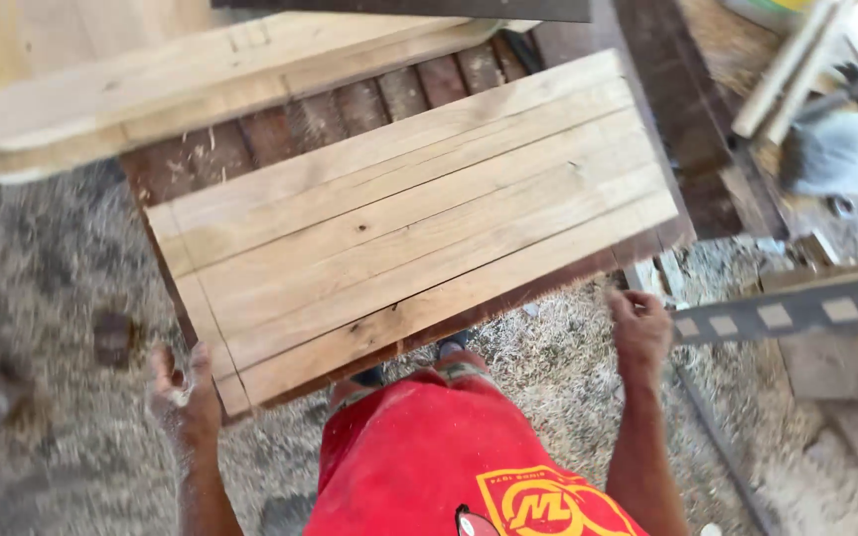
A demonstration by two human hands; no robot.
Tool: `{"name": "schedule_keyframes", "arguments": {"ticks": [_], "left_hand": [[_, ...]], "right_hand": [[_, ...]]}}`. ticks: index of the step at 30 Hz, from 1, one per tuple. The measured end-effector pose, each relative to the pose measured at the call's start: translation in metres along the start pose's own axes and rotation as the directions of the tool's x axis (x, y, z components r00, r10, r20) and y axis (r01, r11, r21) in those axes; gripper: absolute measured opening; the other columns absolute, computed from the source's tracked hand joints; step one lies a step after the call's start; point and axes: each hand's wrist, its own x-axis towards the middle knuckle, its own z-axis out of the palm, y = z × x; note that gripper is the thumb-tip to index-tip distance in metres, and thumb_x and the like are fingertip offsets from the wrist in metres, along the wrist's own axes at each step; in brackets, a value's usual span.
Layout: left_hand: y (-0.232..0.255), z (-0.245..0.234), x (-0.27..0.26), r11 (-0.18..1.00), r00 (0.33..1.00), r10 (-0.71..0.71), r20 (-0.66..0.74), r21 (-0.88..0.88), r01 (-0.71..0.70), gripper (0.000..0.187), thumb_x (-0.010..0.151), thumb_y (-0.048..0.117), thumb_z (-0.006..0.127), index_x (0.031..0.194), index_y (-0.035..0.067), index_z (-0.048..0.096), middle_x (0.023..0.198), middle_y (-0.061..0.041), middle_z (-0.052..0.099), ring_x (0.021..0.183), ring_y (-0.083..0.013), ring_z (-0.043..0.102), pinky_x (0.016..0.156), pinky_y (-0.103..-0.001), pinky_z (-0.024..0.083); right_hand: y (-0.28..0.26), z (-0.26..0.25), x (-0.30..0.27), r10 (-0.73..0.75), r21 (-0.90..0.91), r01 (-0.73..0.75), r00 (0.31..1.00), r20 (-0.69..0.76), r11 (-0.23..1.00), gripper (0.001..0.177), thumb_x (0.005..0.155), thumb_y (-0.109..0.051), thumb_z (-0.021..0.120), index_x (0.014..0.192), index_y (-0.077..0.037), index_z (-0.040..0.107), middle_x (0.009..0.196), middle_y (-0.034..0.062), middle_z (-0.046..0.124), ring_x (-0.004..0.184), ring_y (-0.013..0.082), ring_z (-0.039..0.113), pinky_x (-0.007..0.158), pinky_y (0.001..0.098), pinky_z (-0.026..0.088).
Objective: Measuring and marking wooden planks using a square and pencil for a furniture project.
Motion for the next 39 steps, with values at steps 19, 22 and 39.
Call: {"name": "schedule_keyframes", "arguments": {"ticks": [19,22,39], "left_hand": [[0.017,0.021,0.024,0.946,0.958,0.189,0.216,-0.304,-0.118,0.066,0.106,0.045,0.051,0.152,-0.001,0.045,0.132,-0.024,0.066,0.116,-0.0327,0.065,0.096,-0.043,0.052],[0.011,0.023,0.025,0.957,0.965,0.142,0.22,-0.281,-0.077,0.065,0.106,0.044,0.052,0.153,0.0,0.043,0.132,-0.023,0.065,0.114,-0.0311,0.065,0.095,-0.042,0.052],[0.007,0.027,0.035,0.984,0.948,-0.173,0.266,0.01,0.177,0.056,0.107,0.042,0.053,0.135,-0.006,0.057,0.101,-0.019,0.066,0.084,-0.0271,0.059,0.073,-0.045,0.054]], "right_hand": [[-0.063,0.13,-0.142,-0.197,-0.083,0.235,0.926,0.322,0.968,0.11,0.085,-0.048,0.078,0.162,-0.004,0.014,0.112,0.03,0.069,0.093,0.0365,0.074,0.076,0.0453,0.064],[-0.087,0.119,-0.146,-0.141,-0.224,0.226,0.93,0.341,0.948,0.111,0.083,-0.052,0.079,0.162,-0.004,0.019,0.111,0.0321,0.069,0.092,0.0378,0.074,0.077,0.0471,0.062],[-0.015,-0.006,0.002,0.131,0.376,-0.221,0.959,0.25,0.9,0.095,0.107,-0.07,0.016,0.101,0.002,0.078,0.065,0.0032,0.055,0.051,0.0077,0.046,0.044,0.023,0.042]]}}
